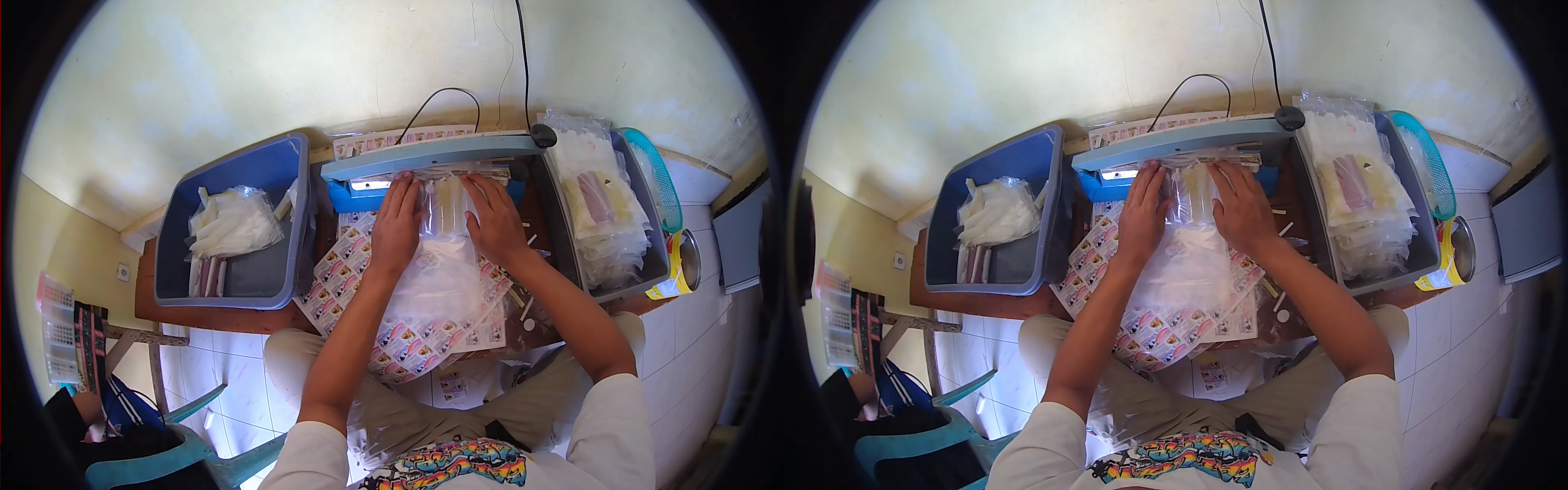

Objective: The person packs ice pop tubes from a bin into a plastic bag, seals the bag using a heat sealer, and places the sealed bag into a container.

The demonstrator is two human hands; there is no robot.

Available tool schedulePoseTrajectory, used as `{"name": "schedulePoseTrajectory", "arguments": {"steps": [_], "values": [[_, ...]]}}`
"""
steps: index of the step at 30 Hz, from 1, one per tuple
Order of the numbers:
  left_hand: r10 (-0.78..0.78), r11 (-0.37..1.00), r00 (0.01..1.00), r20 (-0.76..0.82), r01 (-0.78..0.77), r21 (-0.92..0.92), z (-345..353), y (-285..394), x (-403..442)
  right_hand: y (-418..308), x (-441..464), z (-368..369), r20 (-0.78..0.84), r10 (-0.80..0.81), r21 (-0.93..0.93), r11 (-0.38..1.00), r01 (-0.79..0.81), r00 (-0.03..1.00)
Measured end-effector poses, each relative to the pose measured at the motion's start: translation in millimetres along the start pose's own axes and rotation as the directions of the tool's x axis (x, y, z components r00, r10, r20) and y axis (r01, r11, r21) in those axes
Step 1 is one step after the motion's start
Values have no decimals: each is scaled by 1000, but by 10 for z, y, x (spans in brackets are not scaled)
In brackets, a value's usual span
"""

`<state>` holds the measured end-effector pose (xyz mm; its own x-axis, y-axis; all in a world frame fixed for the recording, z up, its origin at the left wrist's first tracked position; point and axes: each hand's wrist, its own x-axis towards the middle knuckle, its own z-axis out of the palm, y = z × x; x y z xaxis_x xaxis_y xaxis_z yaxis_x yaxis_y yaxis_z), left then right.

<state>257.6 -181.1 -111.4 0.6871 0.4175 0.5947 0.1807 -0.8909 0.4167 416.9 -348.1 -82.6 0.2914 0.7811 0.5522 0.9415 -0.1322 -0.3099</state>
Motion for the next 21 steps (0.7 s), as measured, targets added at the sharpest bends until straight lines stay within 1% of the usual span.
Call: {"name": "schedulePoseTrajectory", "arguments": {"steps": [1,3,4,6,8,10,11,12,13,15,19,20,21], "values": [[0,1000,1000,1,0,1,-4,-13,-2,-1,-2,15,-5,17,2,1000,-17,1000],[-22,997,1000,11,23,-77,-14,-35,5,13,10,45,-6,42,0,999,-42,999],[-21,997,1000,11,22,-77,-21,-40,3,20,13,50,-6,67,-3,998,-67,998],[14,990,1000,-27,-10,142,-22,-50,-12,19,6,41,8,77,-30,997,-76,997],[16,987,999,-43,-8,162,3,-55,-17,6,7,36,20,89,-58,994,-88,996],[16,983,998,-61,-5,182,26,-69,-28,8,25,45,20,144,-4,990,-144,989],[-19,989,998,-58,27,145,31,-78,-35,12,32,43,19,144,-6,990,-144,989],[-53,992,997,-54,58,108,29,-79,-32,20,43,44,7,170,41,985,-170,985],[-50,992,997,-56,56,109,29,-75,-31,26,54,48,-3,197,88,977,-195,980],[-6,990,993,-118,23,137,30,-66,-41,50,65,71,-10,211,103,972,-209,977],[-1,982,989,-148,29,188,65,-17,-93,97,67,70,-35,238,110,966,-233,971],[29,978,988,-154,4,208,69,-15,-101,95,54,59,-36,237,109,967,-232,971],[59,973,985,-159,-21,228,84,-30,-110,41,61,-2,-78,227,119,969,-218,971]]}}
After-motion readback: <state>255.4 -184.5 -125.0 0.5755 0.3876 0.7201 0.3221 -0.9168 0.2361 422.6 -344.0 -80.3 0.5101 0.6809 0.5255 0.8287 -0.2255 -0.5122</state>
